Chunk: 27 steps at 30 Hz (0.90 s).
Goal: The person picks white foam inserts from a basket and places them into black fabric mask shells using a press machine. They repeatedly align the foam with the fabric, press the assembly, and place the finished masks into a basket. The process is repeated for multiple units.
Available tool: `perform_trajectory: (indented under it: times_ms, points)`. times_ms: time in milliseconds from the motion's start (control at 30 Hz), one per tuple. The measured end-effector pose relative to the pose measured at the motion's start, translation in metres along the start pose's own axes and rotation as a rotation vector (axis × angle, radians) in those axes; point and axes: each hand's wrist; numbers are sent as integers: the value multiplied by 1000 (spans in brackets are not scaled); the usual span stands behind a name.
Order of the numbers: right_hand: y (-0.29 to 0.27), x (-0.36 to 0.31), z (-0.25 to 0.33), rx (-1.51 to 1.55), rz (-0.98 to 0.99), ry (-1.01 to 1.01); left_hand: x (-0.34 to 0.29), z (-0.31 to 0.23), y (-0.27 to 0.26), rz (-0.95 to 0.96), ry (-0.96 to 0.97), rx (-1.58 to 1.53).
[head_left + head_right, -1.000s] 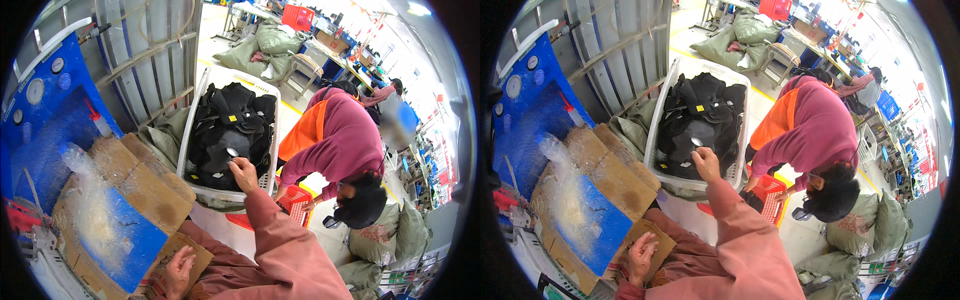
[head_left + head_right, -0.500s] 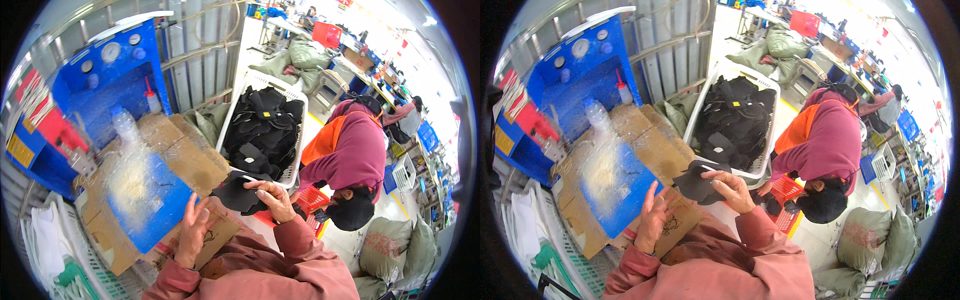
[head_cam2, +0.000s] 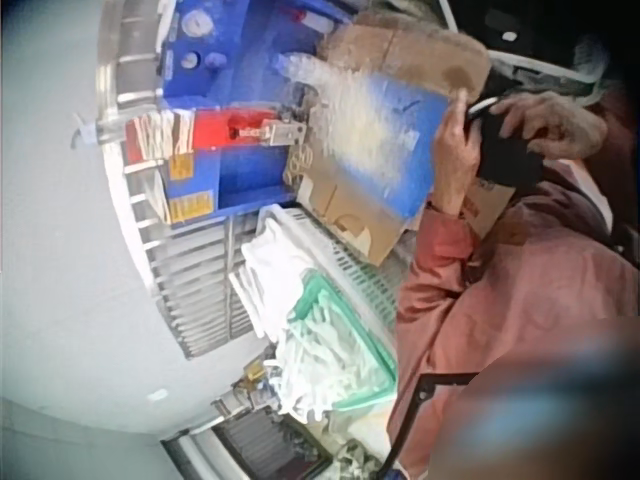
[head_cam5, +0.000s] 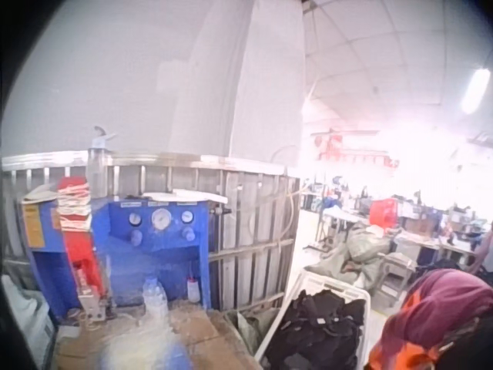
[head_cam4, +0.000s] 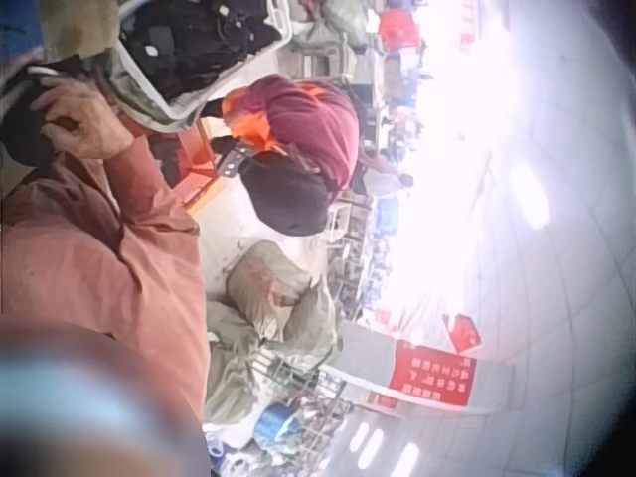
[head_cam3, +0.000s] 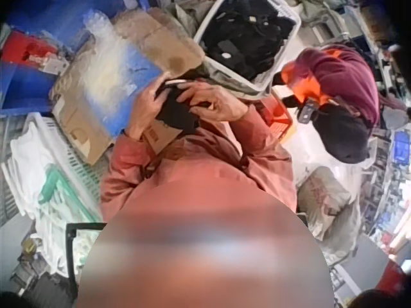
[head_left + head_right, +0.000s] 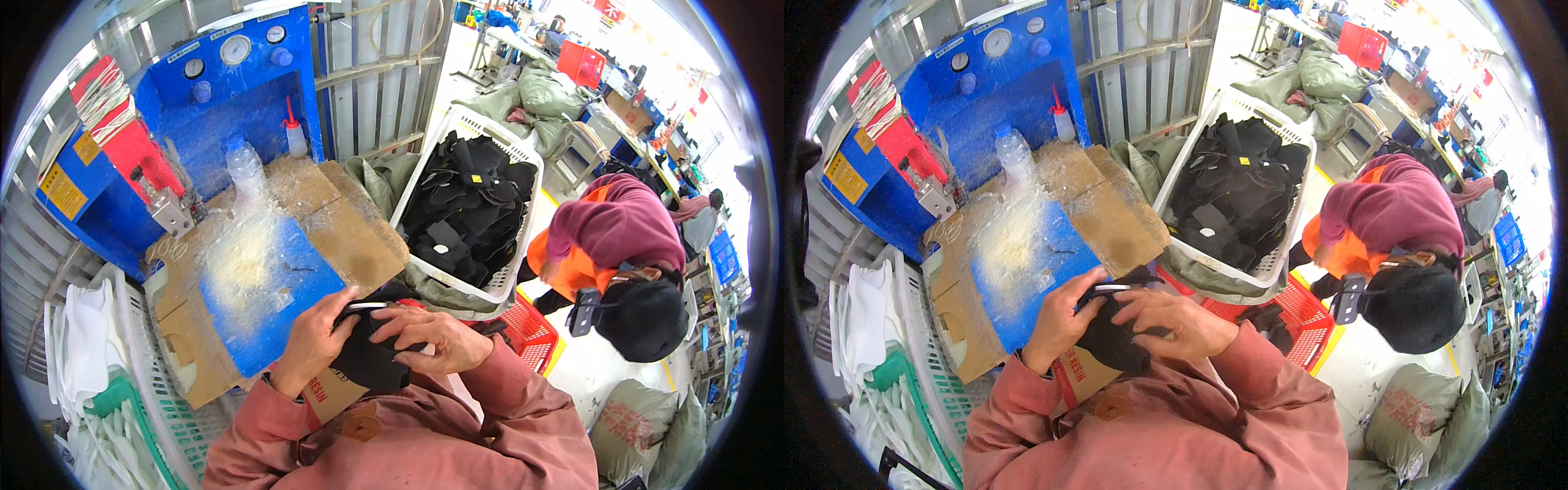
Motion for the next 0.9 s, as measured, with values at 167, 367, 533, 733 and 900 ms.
perform_trajectory:
  times_ms: [167,367,533,733,900]
  points:
    - [-10,-16,-11,-152,-31,26,17,14,-13,-166,-373,-307]
    - [-20,-19,-51,-365,-179,369,5,25,-29,-205,-440,-707]
    - [-10,7,-34,-661,-472,241,5,19,-24,-512,-229,-215]
    - [-10,60,-34,-767,-349,65,14,2,-46,-231,-302,-164]
    - [-8,76,-50,7,-288,338,31,-7,-67,46,-173,-119]
Point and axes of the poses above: each hand's wrist, its own x-axis towards the middle knuckle, its own y-axis out of the palm, z = x × y, and after that the axes turned 15 degrees about -y, right-handed
